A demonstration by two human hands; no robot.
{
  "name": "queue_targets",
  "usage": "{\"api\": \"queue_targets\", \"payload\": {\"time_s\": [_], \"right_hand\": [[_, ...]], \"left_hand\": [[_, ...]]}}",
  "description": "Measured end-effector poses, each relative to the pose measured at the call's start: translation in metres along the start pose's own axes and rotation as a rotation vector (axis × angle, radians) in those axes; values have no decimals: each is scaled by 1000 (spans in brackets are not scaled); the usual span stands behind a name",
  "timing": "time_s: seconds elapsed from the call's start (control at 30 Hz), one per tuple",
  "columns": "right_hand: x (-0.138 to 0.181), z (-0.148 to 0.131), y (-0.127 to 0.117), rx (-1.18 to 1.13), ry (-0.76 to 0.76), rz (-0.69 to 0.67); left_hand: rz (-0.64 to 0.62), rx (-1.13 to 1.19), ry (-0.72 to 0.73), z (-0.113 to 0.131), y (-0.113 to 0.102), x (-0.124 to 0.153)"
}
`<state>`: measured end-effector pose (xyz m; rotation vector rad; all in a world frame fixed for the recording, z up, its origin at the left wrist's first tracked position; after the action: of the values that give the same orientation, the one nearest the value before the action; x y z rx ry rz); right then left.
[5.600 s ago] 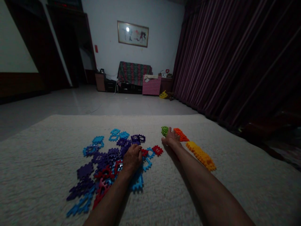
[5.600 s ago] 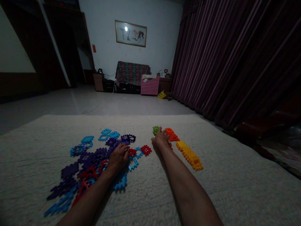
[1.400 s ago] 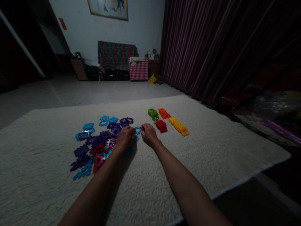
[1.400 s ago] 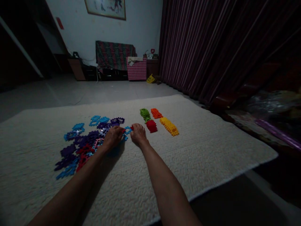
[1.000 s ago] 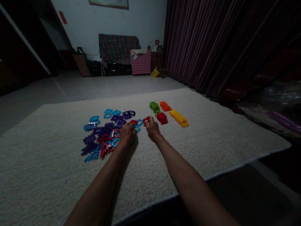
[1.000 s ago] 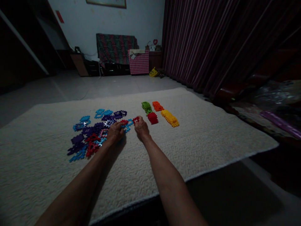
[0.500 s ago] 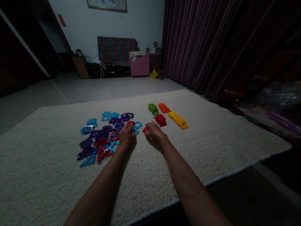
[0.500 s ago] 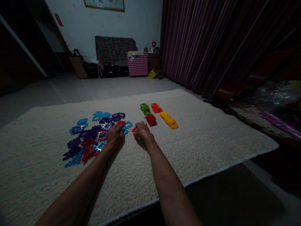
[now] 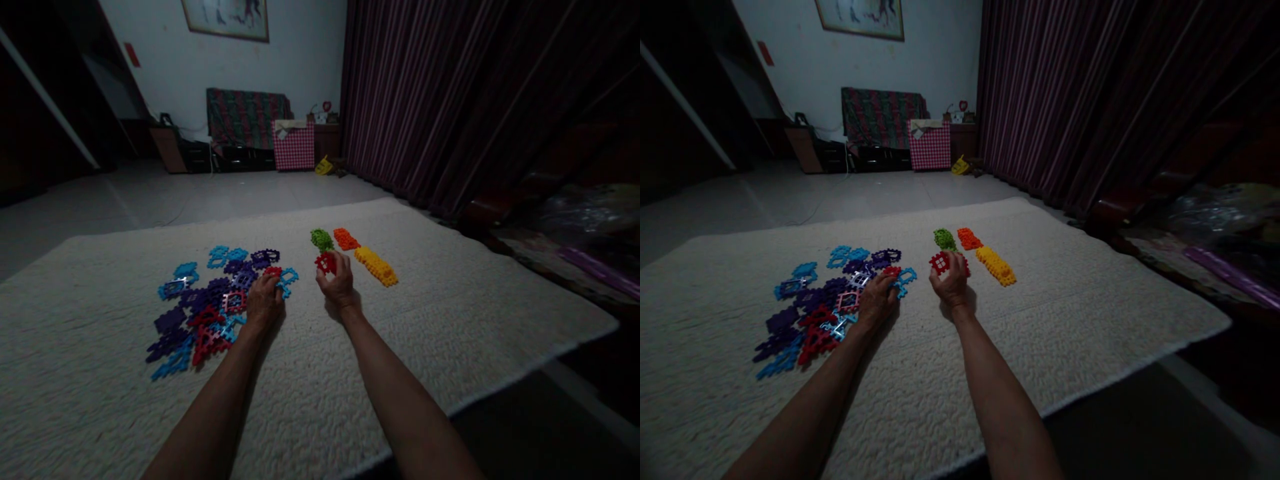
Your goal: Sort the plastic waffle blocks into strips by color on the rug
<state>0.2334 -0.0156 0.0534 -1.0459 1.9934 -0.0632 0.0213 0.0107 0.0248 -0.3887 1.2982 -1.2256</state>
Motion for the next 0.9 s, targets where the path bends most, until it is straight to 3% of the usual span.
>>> {"api": "queue_targets", "payload": {"time_s": [0.13, 0.4, 0.77, 0.9], "right_hand": [[-2, 25, -21, 136, 200, 145], [13, 44, -24, 219, 363, 105], [13, 48, -17, 279, 366, 35], [11, 46, -20, 272, 319, 100]], "left_hand": [[2, -2, -3, -1, 2, -1], [11, 17, -2, -1, 3, -1], [12, 40, -6, -3, 5, 0], [34, 83, -8, -4, -1, -3]]}}
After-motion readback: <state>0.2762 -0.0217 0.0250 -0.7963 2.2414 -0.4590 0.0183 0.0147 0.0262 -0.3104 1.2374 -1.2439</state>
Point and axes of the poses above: each hand's wrist, its own x-axis away from the middle knuckle, its own y-axis out of the palm, z = x × y, the point moved 5 cm from there along -x, towards the middle knuckle, and after that the axes turned 3 degrees about -x, right-handed, at the moved point
